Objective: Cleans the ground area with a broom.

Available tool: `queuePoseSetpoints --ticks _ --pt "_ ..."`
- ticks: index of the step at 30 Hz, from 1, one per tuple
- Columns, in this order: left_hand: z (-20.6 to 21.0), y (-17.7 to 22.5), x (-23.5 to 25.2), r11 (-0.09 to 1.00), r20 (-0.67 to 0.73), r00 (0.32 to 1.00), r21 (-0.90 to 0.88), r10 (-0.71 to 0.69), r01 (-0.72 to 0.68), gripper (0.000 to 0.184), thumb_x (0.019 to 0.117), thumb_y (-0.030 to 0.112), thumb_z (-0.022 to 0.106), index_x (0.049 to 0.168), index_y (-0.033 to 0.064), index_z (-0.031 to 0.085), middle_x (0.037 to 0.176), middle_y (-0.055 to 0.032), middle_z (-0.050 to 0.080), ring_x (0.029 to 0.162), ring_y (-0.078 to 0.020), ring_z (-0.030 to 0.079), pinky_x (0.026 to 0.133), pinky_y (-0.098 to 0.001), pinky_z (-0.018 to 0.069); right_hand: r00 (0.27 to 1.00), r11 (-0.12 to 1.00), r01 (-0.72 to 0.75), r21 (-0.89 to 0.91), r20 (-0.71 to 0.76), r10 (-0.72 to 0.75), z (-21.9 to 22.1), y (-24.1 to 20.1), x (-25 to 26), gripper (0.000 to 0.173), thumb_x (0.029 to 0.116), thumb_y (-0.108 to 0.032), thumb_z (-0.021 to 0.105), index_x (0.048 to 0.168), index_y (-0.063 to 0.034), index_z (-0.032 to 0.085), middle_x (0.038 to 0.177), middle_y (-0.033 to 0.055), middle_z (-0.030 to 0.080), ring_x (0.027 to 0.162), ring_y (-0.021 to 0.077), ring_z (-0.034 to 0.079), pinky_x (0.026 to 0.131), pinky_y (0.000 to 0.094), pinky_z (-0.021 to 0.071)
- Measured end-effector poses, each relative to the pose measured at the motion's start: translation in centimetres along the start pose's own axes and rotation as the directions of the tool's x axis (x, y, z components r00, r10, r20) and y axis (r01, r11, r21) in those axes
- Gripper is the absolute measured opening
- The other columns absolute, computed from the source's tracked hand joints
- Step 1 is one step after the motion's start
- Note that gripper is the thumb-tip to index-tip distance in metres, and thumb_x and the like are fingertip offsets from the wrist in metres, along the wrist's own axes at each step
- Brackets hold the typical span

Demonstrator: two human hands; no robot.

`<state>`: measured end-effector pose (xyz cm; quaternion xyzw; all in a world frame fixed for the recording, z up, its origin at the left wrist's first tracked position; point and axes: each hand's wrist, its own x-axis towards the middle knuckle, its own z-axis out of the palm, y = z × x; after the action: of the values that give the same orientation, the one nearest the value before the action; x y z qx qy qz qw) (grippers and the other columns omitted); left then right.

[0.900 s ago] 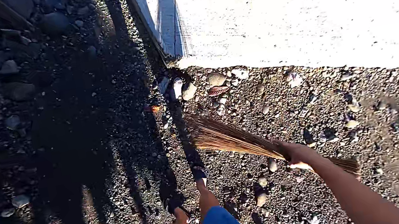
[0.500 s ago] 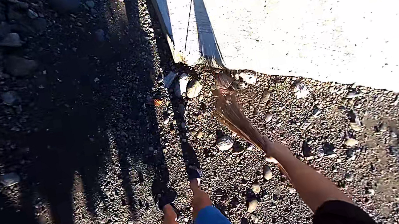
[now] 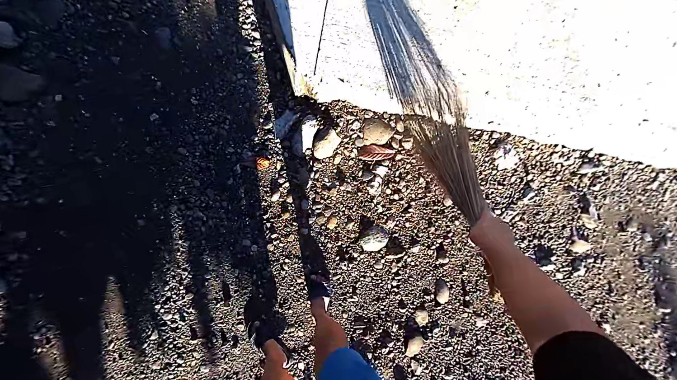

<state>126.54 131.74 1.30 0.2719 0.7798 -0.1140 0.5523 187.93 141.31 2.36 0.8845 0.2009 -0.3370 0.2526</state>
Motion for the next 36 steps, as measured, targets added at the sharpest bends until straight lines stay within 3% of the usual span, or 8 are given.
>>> queuePoseSetpoints --ticks 3,7,11,16,20,25,30,36 --pt "-0.1 0.0 -0.2 1.000 0.008 1.000 0.024 -0.002 0.001 0.053 0.1084 0.022 0.054 0.155 0.0016 0.040 0.144 -0.0310 0.053 0.134 -0.0451 0.053 0.111 -0.0590 0.0406 0.996 0.964 0.085 -0.253 0.060 -0.072 -3.0 0.0 1.1 0.073 0.1030 -0.010 0.051 0.166 -0.0207 0.016 0.145 0.0303 0.052 0.134 0.0485 0.051 0.105 0.0659 0.0417" --pt "-0.6 -0.8 0.0 0.999 0.019 1.000 0.045 -0.019 0.018 0.053 0.1086 0.021 0.053 0.155 -0.0019 0.038 0.144 -0.0331 0.053 0.134 -0.0451 0.053 0.112 -0.0584 0.0399 0.975 0.890 0.221 -0.398 0.122 -0.188 -7.6 7.1 1.5 0.096 0.0872 -0.008 0.076 0.162 -0.0394 0.024 0.137 0.0351 0.055 0.124 0.0590 0.053 0.094 0.0770 0.0424" --pt "-0.4 -0.4 0.7 0.997 0.015 1.000 0.076 0.007 -0.008 0.052 0.1084 0.022 0.053 0.152 -0.0030 0.042 0.143 -0.0329 0.053 0.132 -0.0471 0.054 0.109 -0.0609 0.0423 0.975 0.937 0.216 -0.275 0.108 -0.193 -10.1 9.9 -0.2 0.104 0.0812 -0.006 0.084 0.163 -0.0300 0.025 0.138 0.0365 0.054 0.127 0.0592 0.051 0.101 0.0756 0.0382" --pt "0.4 1.8 0.9 0.995 0.035 0.999 0.093 0.036 -0.039 0.050 0.1091 0.023 0.052 0.153 0.0013 0.043 0.143 -0.0303 0.055 0.132 -0.0445 0.055 0.111 -0.0581 0.0412 0.993 0.992 0.102 -0.068 0.071 -0.097 -3.1 2.9 1.3 0.096 0.0890 -0.012 0.074 0.165 -0.0144 0.014 0.141 0.0340 0.053 0.129 0.0515 0.053 0.103 0.0665 0.0437" --pt "0.0 2.2 0.4 0.996 0.026 0.999 0.081 0.037 -0.039 0.050 0.1091 0.024 0.052 0.153 0.0025 0.044 0.147 -0.0292 0.052 0.135 -0.0432 0.053 0.114 -0.0568 0.0394 0.933 0.945 0.286 -0.160 0.270 -0.237 3.2 -1.8 1.5 0.097 0.0883 -0.016 0.077 0.165 -0.0179 0.017 0.142 0.0319 0.053 0.130 0.0504 0.053 0.104 0.0669 0.0437" --pt "-0.6 -0.2 0.2 0.998 0.003 1.000 0.059 -0.027 0.027 0.051 0.1089 0.024 0.053 0.153 -0.0002 0.043 0.146 -0.0295 0.053 0.136 -0.0444 0.052 0.113 -0.0590 0.0398 0.846 0.811 0.488 -0.322 0.405 -0.348 -0.1 0.8 -0.9 0.100 0.0860 -0.006 0.076 0.164 -0.0352 0.021 0.138 0.0307 0.057 0.126 0.0537 0.055 0.101 0.0718 0.0419" --pt "0.1 -1.8 -0.5 0.998 0.016 0.998 0.022 -0.064 0.064 0.051 0.1094 0.027 0.052 0.152 0.0000 0.044 0.143 -0.0292 0.056 0.136 -0.0436 0.052 0.114 -0.0588 0.0385 0.883 0.872 0.425 -0.243 0.322 -0.341 -1.6 -1.3 -2.6 0.105 0.0845 -0.014 0.082 0.165 -0.0220 0.016 0.138 0.0334 0.056 0.127 0.0523 0.055 0.105 0.0680 0.0418" --pt "1.6 -3.0 -2.2 0.979 0.034 0.999 -0.202 -0.034 0.040 0.051 0.1087 0.026 0.053 0.152 0.0010 0.043 0.142 -0.0274 0.057 0.133 -0.0401 0.056 0.113 -0.0549 0.0410 0.824 0.901 0.428 -0.075 0.443 -0.354 12.7 -11.9 -10.0 0.096 0.0841 -0.014 0.081 0.161 -0.0070 0.023 0.139 0.0312 0.055 0.128 0.0456 0.056 0.106 0.0605 0.0455"
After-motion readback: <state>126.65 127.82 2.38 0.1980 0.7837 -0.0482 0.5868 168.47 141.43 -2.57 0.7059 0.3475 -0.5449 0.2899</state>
